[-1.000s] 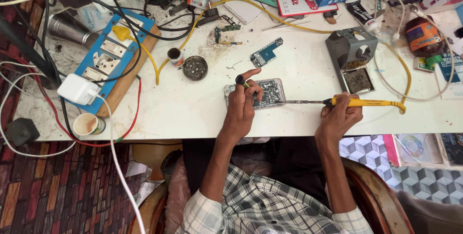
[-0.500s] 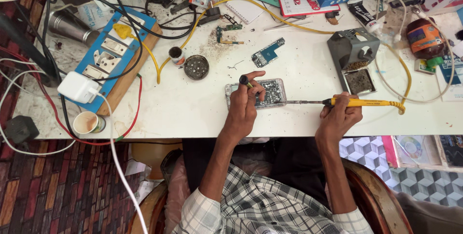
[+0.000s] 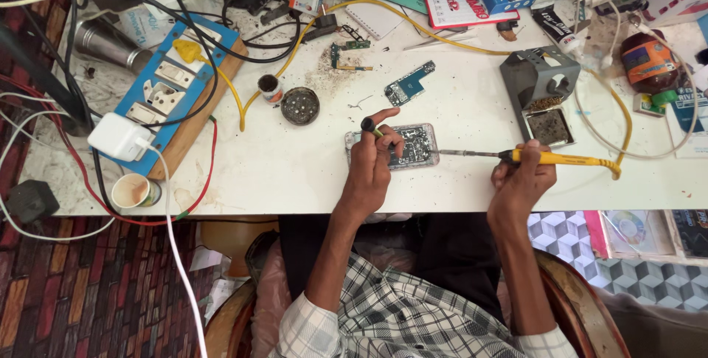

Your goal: The person uses a soldering iron and a small tool to work on a circuit board placed on a cluttered workbench. They repeatedly apply the soldering iron to various points on the board while holding it steady with the other hand.

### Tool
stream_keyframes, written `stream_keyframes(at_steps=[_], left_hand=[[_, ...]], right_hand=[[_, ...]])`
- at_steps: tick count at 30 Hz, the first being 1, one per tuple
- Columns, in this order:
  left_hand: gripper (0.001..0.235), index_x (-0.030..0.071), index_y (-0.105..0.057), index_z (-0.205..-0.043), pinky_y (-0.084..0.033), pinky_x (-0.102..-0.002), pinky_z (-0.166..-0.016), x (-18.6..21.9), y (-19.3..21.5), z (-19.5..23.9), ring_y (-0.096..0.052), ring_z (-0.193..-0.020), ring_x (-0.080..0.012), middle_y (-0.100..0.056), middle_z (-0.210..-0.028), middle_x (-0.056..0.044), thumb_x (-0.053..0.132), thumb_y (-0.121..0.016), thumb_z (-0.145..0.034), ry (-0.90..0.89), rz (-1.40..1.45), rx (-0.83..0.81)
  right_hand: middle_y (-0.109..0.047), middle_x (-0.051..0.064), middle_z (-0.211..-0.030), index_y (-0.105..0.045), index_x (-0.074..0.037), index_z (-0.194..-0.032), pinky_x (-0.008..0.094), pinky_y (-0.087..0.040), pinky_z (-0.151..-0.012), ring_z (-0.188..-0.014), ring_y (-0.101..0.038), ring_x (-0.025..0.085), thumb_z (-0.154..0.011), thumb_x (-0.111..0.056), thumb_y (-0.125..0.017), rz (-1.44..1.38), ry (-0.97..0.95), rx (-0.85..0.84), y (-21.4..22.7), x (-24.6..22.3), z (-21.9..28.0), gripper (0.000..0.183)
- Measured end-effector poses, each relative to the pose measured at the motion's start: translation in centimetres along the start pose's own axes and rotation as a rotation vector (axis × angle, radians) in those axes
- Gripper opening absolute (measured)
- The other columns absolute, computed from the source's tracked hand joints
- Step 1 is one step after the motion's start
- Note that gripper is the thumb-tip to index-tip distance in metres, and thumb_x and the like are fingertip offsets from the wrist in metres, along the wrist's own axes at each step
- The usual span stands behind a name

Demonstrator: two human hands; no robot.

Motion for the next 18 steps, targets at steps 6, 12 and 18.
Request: stream_keyframes(at_steps=[6,12,18], left_hand=[[0.041,0.001,-0.046,-0.148,-0.046,-0.029,-0.071,0.8,0.0,0.4,-0.051,-0.076,-0.008,-0.055,-0.084,-0.001,0.027,-0.029,-0.121,-0.192,0.0,0.006],[0.043,0.001,-0.047,-0.145,-0.04,-0.028,-0.06,-0.3,-0.1,0.1,-0.042,-0.062,-0.0078,-0.056,-0.078,-0.001,0.028,-0.03,-0.116,-0.078,-0.021,0.013],[0.045,0.001,-0.045,-0.147,-0.04,-0.026,-0.058,0.2,0.2,0.1,-0.042,-0.061,-0.0056,-0.063,-0.084,-0.002,0.031,-0.033,-0.116,-0.139,0.037,0.024]], right_hand=[[-0.047,0.001,-0.065,-0.053,-0.006,-0.096,0.022,-0.037,-0.046,-0.051,-0.045,0.008,-0.113,-0.04,-0.049,-0.089,-0.069,-0.028,-0.6,-0.3,0.0,0.038],[-0.044,0.0,-0.067,-0.047,-0.009,-0.096,0.023,-0.034,-0.044,-0.05,-0.044,0.008,-0.111,-0.033,-0.058,-0.152,-0.099,-0.088,-3.2,0.8,-1.0,0.03],[-0.043,-0.002,-0.069,-0.047,-0.008,-0.095,0.024,-0.033,-0.041,-0.047,-0.044,0.008,-0.11,-0.033,-0.057,-0.026,0.008,-0.046,-4.1,1.1,-1.5,0.031]])
Point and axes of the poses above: each hand's wrist, its own z-axis away from the middle knuckle, its own y-axis out of the back of the hand, x = y × z, the point moved 8 cm from there along -z, towards the middle knuckle
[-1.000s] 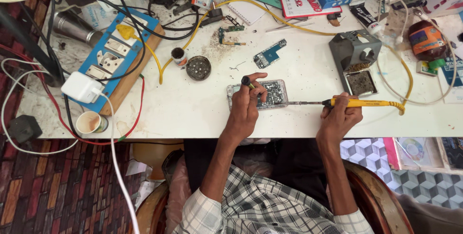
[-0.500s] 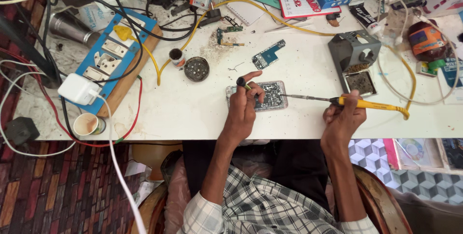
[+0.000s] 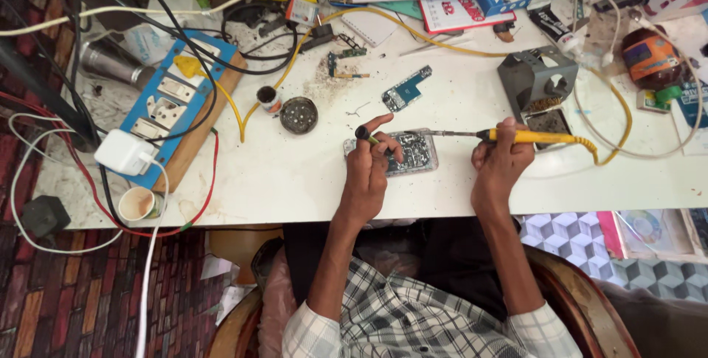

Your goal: The person uses a soldering iron and a small tool to work on a circuit board placed on a cluttered workbench. They repeatedly apply the soldering iron to various points on the board while holding it steady with the other hand.

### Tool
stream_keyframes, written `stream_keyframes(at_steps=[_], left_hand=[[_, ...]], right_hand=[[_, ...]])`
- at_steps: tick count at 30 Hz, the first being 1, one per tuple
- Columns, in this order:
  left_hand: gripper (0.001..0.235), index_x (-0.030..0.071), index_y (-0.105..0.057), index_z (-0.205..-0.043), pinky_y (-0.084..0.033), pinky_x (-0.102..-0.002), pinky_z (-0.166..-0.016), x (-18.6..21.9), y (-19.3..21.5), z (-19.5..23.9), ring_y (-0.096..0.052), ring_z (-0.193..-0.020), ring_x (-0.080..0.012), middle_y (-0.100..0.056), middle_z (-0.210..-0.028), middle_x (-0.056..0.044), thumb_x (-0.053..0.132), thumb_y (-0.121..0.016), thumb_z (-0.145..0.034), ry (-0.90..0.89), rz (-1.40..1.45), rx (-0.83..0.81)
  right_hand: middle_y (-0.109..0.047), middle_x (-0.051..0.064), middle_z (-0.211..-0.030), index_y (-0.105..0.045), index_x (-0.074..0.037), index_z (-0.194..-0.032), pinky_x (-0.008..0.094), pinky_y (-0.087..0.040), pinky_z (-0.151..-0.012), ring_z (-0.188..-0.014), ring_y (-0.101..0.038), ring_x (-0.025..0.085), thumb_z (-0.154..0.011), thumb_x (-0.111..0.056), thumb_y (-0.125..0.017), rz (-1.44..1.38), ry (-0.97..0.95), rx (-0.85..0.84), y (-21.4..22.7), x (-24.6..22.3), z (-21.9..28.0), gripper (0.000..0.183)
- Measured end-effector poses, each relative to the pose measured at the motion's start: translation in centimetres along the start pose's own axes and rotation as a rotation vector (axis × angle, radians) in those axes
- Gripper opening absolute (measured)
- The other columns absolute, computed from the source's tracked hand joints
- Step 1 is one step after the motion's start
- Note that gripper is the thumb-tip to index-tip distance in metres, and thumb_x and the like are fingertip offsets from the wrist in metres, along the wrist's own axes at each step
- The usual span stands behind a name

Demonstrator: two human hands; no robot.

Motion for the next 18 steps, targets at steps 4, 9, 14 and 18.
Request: stream_keyframes(at_steps=[4,9,14,18], left_hand=[[0.05,0.002,-0.044,-0.149,-0.032,-0.022,-0.05,-0.5,0.5,-0.6,-0.035,-0.056,-0.0026,-0.068,-0.09,-0.003,0.035,-0.035,-0.113,0.032,0.101,0.098],[0.049,0.002,-0.042,-0.146,-0.033,-0.02,-0.048,-0.9,2.3,-1.5,-0.036,-0.054,-0.0017,-0.069,-0.092,-0.005,0.038,-0.034,-0.114,0.003,0.218,0.244],[0.046,0.002,-0.046,-0.143,-0.033,-0.021,-0.049,-1.4,2.0,-2.8,-0.036,-0.054,-0.0016,-0.068,-0.088,-0.004,0.036,-0.033,-0.115,0.002,0.132,0.207],[0.044,0.001,-0.048,-0.141,-0.034,-0.022,-0.052,-1.3,1.5,-3.6,-0.039,-0.058,-0.0018,-0.066,-0.086,-0.003,0.035,-0.034,-0.116,-0.007,0.076,0.152]], right_hand=[[-0.045,0.0,-0.069,-0.047,-0.006,-0.098,0.024,-0.033,-0.044,-0.051,-0.045,0.008,-0.112,-0.038,-0.056,-0.083,-0.003,0.008,0.6,0.1,0.3,0.036],[-0.046,0.0,-0.068,-0.047,-0.006,-0.103,0.023,-0.034,-0.045,-0.051,-0.044,0.007,-0.109,-0.044,-0.054,-0.126,0.006,0.05,1.2,0.2,0.7,0.039],[-0.045,0.0,-0.069,-0.046,-0.006,-0.102,0.023,-0.034,-0.046,-0.053,-0.045,0.008,-0.111,-0.043,-0.054,-0.158,0.025,0.077,1.6,-0.1,0.8,0.039],[-0.045,0.001,-0.064,-0.045,-0.007,-0.099,0.022,-0.032,-0.043,-0.047,-0.042,0.007,-0.11,-0.041,-0.055,-0.152,0.0,0.074,1.3,0.0,0.7,0.037]])
Point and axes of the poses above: each hand's wrist, its own z-axis away from the middle knuckle, its own y-axis out of the back of the hand, x = y × z, the point moved 8 cm from there along -z, towards the middle knuckle
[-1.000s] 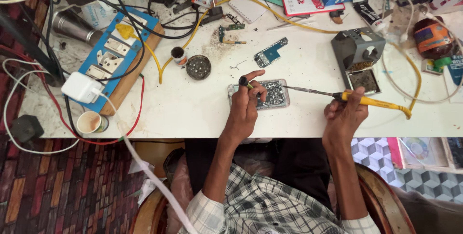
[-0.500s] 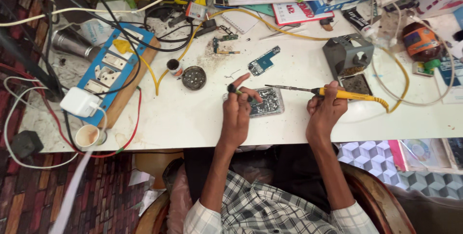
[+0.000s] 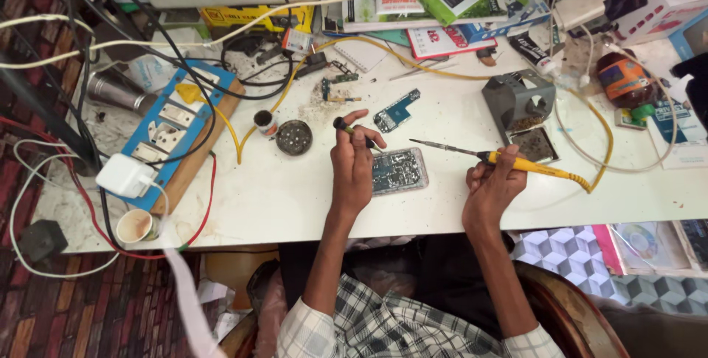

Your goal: The person uses a soldering iron and a small tool to work on a circuit board placed on a cluttered workbench. They repeatedly apply the soldering iron to various points on the board while holding it steady with the other hand.

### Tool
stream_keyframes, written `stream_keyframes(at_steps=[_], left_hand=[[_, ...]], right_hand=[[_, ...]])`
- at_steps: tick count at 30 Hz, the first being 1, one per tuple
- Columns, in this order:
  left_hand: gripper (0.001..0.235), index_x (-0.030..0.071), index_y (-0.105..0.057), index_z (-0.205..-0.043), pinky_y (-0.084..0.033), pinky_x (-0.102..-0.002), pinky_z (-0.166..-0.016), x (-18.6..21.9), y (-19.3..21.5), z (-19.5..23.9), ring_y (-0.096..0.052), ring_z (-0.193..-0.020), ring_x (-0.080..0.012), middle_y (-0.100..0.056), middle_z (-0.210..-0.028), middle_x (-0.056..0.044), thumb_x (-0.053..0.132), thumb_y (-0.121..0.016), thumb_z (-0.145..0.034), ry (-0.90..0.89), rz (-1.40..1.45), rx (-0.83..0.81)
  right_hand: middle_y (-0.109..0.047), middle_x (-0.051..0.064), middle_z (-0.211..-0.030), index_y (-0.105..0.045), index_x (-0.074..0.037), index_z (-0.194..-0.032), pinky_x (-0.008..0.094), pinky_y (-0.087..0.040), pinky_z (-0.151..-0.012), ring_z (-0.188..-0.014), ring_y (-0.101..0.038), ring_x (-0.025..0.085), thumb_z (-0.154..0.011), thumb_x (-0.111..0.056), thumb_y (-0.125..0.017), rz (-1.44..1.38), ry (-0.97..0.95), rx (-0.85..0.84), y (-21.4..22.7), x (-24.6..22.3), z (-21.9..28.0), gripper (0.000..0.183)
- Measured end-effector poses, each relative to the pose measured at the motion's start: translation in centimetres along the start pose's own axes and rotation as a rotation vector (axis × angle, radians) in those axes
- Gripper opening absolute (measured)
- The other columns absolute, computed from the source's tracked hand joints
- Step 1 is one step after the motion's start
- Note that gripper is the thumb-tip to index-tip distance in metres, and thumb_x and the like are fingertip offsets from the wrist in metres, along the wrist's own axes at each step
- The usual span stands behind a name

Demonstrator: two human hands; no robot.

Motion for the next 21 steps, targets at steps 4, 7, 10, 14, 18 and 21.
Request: stream_keyframes(at_steps=[4,7,10,14,18,21], left_hand=[[0.044,0.001,-0.048,-0.138,-0.034,-0.023,-0.05,0.1,-0.6,0.3,-0.039,-0.054,-0.0021,-0.067,-0.08,-0.003,0.034,-0.036,-0.113,-0.001,-0.045,0.004],[0.044,0.0,-0.047,-0.139,-0.037,-0.024,-0.054,0.1,-0.7,1.0,-0.042,-0.056,-0.0037,-0.065,-0.079,-0.002,0.033,-0.036,-0.112,0.009,-0.076,0.024],[0.042,-0.001,-0.046,-0.138,-0.044,-0.027,-0.063,0.7,-0.8,1.9,-0.049,-0.061,-0.007,-0.065,-0.081,-0.003,0.031,-0.035,-0.114,-0.073,-0.152,0.053],[0.034,-0.001,-0.047,-0.13,-0.051,-0.033,-0.08,1.6,-0.4,1.9,-0.058,-0.071,-0.0132,-0.064,-0.082,-0.004,0.027,-0.034,-0.116,-0.189,-0.198,0.068],[0.024,0.001,-0.05,-0.117,-0.046,-0.041,-0.098,2.3,-0.6,2.5,-0.061,-0.1,-0.0255,-0.067,-0.098,-0.009,0.019,-0.034,-0.119,-0.285,-0.442,0.041],[0.024,-0.001,-0.051,-0.124,-0.042,-0.043,-0.099,2.6,-0.6,2.3,-0.057,-0.095,-0.0278,-0.067,-0.091,-0.008,0.013,-0.035,-0.113,-0.246,-0.467,0.018]], right_hand=[[-0.047,0.0,-0.069,-0.048,-0.006,-0.1,0.023,-0.034,-0.044,-0.051,-0.045,0.007,-0.111,-0.037,-0.056,-0.027,0.018,0.012,0.4,0.0,-0.1,0.034],[-0.046,0.0,-0.069,-0.047,-0.006,-0.098,0.023,-0.033,-0.042,-0.05,-0.044,0.007,-0.111,-0.034,-0.057,-0.013,0.014,-0.013,0.2,0.2,-0.1,0.033],[-0.046,0.0,-0.07,-0.046,-0.007,-0.097,0.023,-0.033,-0.041,-0.049,-0.045,0.007,-0.11,-0.033,-0.058,-0.008,-0.006,-0.039,0.0,0.4,-0.2,0.032],[-0.047,-0.001,-0.073,-0.047,-0.006,-0.101,0.022,-0.034,-0.046,-0.054,-0.046,0.007,-0.111,-0.034,-0.057,-0.031,-0.008,-0.058,-0.4,0.4,-0.2,0.031],[-0.047,0.001,-0.064,-0.052,-0.006,-0.104,0.021,-0.033,-0.047,-0.049,-0.04,0.006,-0.108,-0.04,-0.055,-0.023,-0.043,-0.066,-0.1,0.5,-0.2,0.035],[-0.047,0.001,-0.065,-0.053,-0.004,-0.106,0.023,-0.033,-0.049,-0.052,-0.04,0.007,-0.109,-0.043,-0.056,0.004,-0.004,-0.077,-0.2,0.2,-0.2,0.039]])
Point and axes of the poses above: each hand's wrist, its own z-axis away from the middle knuckle, its own y-axis out of the back of the hand, x = y × z, the point moved 8 cm from there along -z, towards the middle knuckle
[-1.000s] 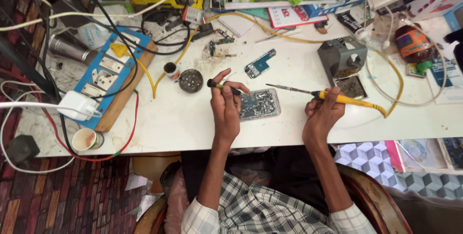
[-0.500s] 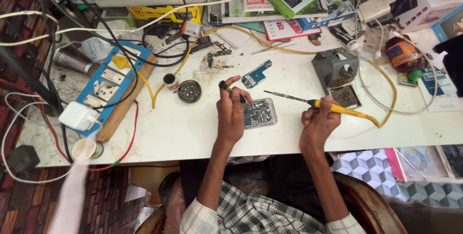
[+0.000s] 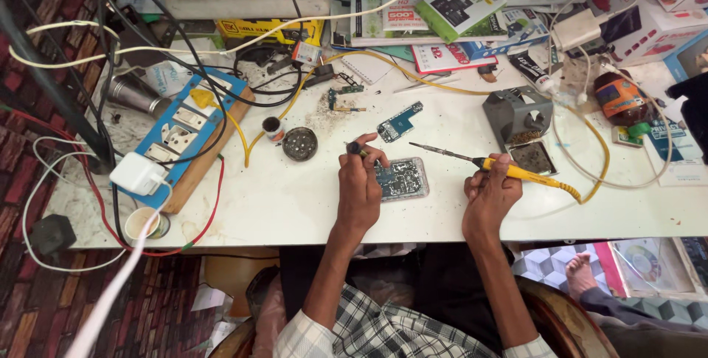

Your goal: The person uses a soldering iron and a small tool to work on a circuit board placed on a cluttered workbench. They repeatedly apply the soldering iron to various points on the board while holding it steady with the other hand.

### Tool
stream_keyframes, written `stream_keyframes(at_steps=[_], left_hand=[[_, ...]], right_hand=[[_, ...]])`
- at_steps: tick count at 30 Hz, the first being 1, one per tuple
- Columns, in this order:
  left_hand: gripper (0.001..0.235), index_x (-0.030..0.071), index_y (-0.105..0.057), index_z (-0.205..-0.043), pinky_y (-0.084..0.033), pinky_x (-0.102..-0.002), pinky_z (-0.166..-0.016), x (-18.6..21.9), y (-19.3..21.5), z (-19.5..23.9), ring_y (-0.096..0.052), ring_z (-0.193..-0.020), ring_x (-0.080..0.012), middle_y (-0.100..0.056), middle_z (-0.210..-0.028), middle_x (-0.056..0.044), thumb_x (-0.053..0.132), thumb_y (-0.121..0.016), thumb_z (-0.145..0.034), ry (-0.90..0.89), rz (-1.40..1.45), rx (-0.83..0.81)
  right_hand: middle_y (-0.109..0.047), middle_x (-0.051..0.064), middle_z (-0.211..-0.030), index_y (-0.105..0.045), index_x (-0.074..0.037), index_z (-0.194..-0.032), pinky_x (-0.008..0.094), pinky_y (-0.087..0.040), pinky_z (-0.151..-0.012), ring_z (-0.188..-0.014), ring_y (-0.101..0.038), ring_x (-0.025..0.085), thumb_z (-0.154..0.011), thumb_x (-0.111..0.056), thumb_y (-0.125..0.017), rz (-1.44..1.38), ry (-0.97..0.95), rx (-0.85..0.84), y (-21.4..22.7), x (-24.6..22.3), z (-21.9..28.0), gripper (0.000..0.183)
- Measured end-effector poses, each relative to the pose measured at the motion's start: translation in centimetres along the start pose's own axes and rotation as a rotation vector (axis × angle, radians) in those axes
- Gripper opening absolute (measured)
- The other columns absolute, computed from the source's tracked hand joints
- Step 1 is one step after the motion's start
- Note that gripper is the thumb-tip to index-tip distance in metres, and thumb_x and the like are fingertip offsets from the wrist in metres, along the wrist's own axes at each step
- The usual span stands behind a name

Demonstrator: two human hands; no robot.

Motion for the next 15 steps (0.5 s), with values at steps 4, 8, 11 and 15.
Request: stream_keyframes(at_steps=[4,8,11,15], left_hand=[[0.027,-0.001,-0.051,-0.127,-0.041,-0.042,-0.096,-0.4,-0.4,-0.5,-0.061,-0.083,-0.0241,-0.064,-0.084,-0.006,0.007,-0.035,-0.108,0.127,0.066,-0.069],[0.028,-0.001,-0.052,-0.128,-0.039,-0.041,-0.098,0.3,-0.3,-0.7,-0.062,-0.083,-0.0222,-0.062,-0.082,-0.007,0.003,-0.035,-0.105,0.062,0.085,-0.08],[0.029,0.0,-0.052,-0.129,-0.042,-0.04,-0.096,-0.3,-0.5,-0.3,-0.058,-0.086,-0.023,-0.062,-0.083,-0.007,0.003,-0.036,-0.106,0.097,0.099,-0.083],[0.026,-0.001,-0.051,-0.128,-0.04,-0.042,-0.1,-0.8,-0.5,0.1,-0.061,-0.087,-0.0229,-0.063,-0.084,-0.007,0.003,-0.035,-0.107,0.062,0.107,-0.078]], right_hand=[[-0.047,0.001,-0.064,-0.053,-0.005,-0.103,0.023,-0.033,-0.046,-0.049,-0.04,0.008,-0.107,-0.041,-0.058,-0.002,-0.039,0.024,0.4,0.6,-0.2,0.037],[-0.046,0.001,-0.064,-0.051,-0.006,-0.098,0.023,-0.033,-0.042,-0.048,-0.043,0.008,-0.109,-0.037,-0.058,-0.01,-0.025,0.014,0.3,0.7,-0.3,0.034],[-0.047,0.001,-0.066,-0.05,-0.006,-0.097,0.023,-0.033,-0.042,-0.049,-0.045,0.008,-0.11,-0.033,-0.056,0.004,-0.011,0.01,0.6,0.6,-0.2,0.031],[-0.047,0.0,-0.069,-0.05,-0.006,-0.096,0.023,-0.033,-0.04,-0.049,-0.047,0.008,-0.109,-0.029,-0.057,0.051,-0.023,0.019,0.6,1.1,-0.4,0.027]])
Point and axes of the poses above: each hand's wrist, its own z-axis away from the middle knuckle, its own y-axis out of the back of the hand, x = y × z, the point moved 8 cm from there along -z, towards the middle knuckle
